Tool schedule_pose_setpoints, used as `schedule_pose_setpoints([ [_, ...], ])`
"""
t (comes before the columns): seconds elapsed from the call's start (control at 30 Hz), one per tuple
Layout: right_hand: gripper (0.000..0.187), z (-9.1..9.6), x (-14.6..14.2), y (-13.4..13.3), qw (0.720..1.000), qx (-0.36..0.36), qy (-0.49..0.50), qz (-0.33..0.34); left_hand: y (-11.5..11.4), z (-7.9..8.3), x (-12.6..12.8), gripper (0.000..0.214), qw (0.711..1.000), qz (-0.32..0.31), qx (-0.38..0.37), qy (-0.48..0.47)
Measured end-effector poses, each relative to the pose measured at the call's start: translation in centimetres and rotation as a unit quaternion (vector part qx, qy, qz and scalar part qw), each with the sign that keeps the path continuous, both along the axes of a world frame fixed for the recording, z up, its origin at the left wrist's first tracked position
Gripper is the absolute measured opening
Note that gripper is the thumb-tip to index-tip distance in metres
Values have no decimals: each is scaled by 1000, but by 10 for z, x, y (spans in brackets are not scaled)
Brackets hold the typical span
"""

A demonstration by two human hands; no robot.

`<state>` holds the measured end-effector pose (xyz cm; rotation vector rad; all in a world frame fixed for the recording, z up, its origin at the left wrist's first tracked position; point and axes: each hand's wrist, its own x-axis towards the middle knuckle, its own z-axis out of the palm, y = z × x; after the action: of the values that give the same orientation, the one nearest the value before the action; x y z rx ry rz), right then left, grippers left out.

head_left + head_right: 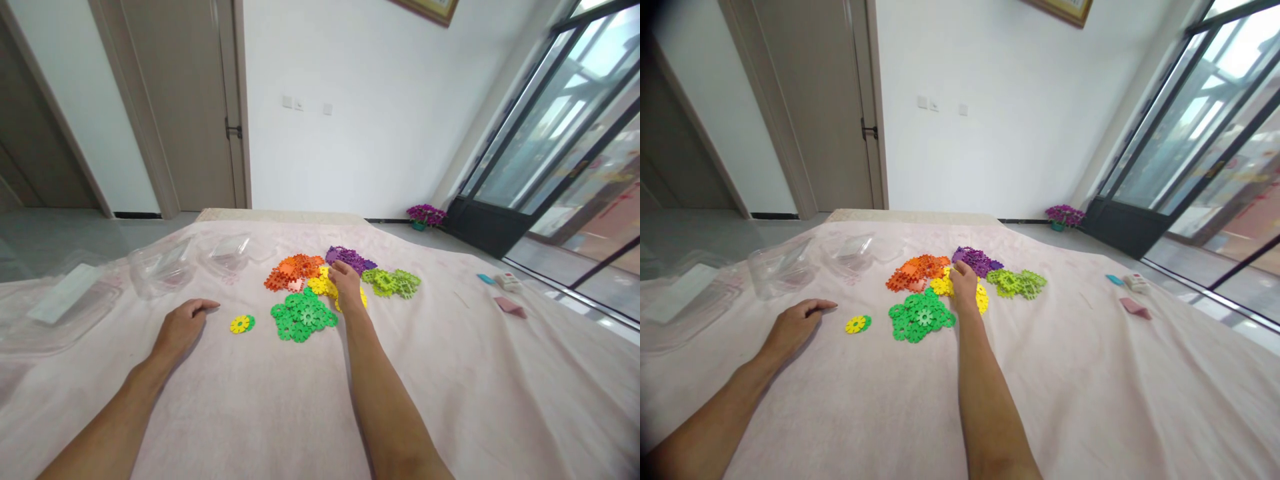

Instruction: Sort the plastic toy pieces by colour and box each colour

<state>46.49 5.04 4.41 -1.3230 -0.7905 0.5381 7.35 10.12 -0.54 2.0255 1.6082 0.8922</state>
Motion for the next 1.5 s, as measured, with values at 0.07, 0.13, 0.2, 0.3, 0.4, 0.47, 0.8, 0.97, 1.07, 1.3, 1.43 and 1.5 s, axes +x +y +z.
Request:
schedule_pose_setpoints([
  [0.07, 37, -1, -18, 4, 999, -27, -13, 20, 0, 0, 0, 38, 1000, 1, -3, 1],
  [0.13, 34, 0, -41, 5, 994, -45, -78, 60, -1, 1, 1, 39, 1000, 3, -10, 1],
  [0.2, 30, 2, -66, 2, 977, -46, -176, 114, -2, 2, 1, 39, 1000, 5, -15, -2],
  [0.3, 26, 6, -103, -9, 927, -35, -305, 214, -4, 3, 2, 39, 1000, 3, -13, -8],
  [0.4, 22, 7, -132, -21, 868, -38, -409, 280, -5, 5, 2, 38, 1000, -1, -10, -11],
  [0.47, 29, 4, -145, -28, 828, -43, -469, 305, -5, 6, 3, 38, 1000, -3, -8, -10],
  [0.8, 18, -9, -169, -36, 694, -58, -647, 310, -8, 10, 5, 38, 1000, -5, -2, -7],
  [0.97, 20, -4, -169, -39, 712, -92, -637, 279, -7, 9, 4, 39, 1000, -5, -9, -7],
  [1.07, 21, -2, -164, -37, 755, -111, -589, 266, -6, 7, 3, 38, 1000, -5, -9, -1],
  [1.3, 18, 15, -135, -23, 857, -88, -463, 210, -3, 4, 2, 39, 1000, 2, -8, 2],
  [1.43, 15, 27, -115, -20, 884, -95, -422, 176, -4, 5, 2, 38, 1000, -4, -5, -2],
  [1.5, 13, 31, -106, -21, 889, -109, -412, 168, -4, 6, 2, 38, 1000, -6, -4, -4],
])
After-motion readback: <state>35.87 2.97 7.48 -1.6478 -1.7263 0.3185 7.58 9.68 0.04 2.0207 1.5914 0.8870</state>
